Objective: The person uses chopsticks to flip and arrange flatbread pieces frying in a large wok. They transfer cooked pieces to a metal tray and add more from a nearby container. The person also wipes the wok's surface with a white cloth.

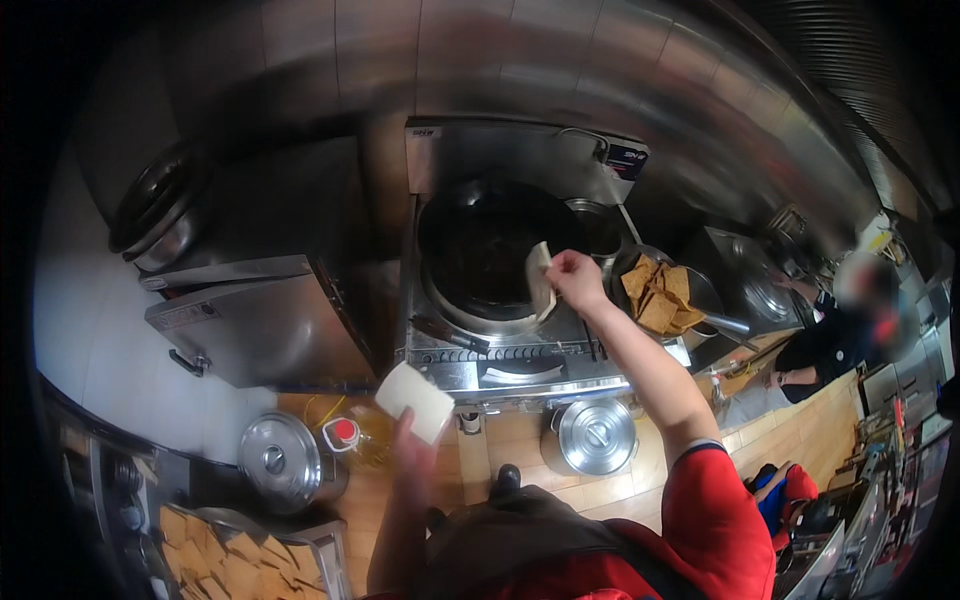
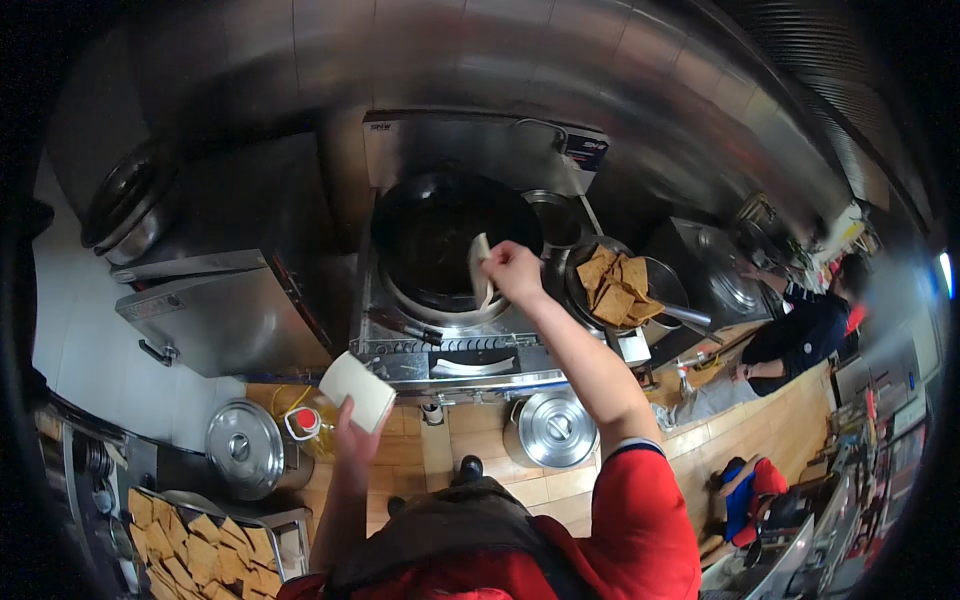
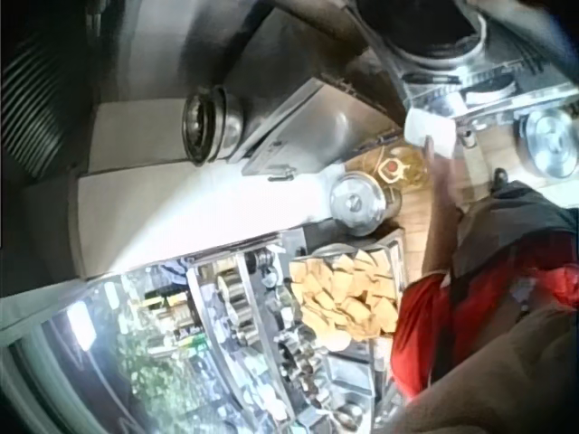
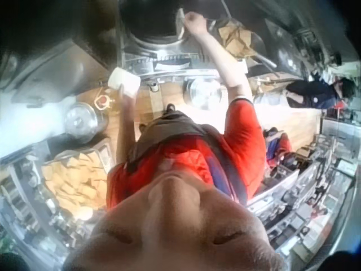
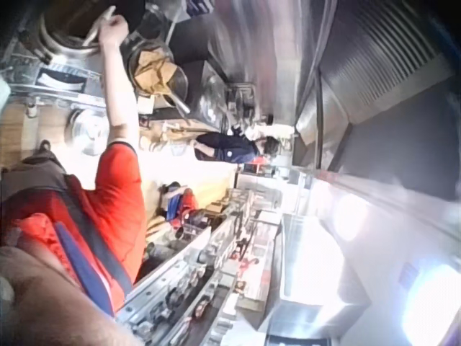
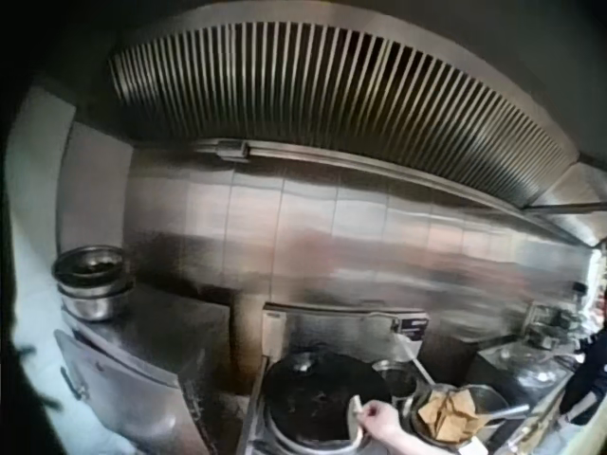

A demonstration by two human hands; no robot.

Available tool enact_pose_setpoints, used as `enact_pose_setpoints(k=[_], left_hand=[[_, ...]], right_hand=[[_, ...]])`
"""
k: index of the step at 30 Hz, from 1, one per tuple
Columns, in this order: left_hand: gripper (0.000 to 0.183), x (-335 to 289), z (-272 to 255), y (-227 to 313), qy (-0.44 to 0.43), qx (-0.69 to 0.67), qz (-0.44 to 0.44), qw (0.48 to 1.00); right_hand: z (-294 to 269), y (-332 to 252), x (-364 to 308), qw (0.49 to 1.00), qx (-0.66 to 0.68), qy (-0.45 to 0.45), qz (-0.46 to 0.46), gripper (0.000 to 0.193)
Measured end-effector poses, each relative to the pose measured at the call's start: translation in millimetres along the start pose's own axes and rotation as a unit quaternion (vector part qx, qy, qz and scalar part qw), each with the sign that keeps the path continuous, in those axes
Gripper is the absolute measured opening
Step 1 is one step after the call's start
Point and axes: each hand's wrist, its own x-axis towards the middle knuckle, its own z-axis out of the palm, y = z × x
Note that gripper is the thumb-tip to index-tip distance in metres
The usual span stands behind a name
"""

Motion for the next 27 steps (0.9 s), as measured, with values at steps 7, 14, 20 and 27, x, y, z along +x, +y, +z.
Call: enact_pose_setpoints(k=[7, 14, 20, 27], left_hand=[[0.053, -23, -7, -4, 0.068, 0.029, 0.053, 0.996], [0.054, -35, 7, -6, 0.114, 0.066, 0.042, 0.99], [0.055, -24, 12, -2, 0.039, 0.057, 0.009, 0.998], [0.055, -25, 71, 4, -0.062, -0.042, -0.018, 0.997]], right_hand=[[-6, 144, 110, 0.963, -0.144, 0.107, 0.2, 0.023], [-10, 164, 91, 0.952, -0.163, 0.122, 0.229, 0.022], [-13, 24, -28, 0.981, 0.188, 0.049, 0.016, 0.015], [42, -97, -186, 0.969, -0.072, -0.121, -0.201, 0.04]])
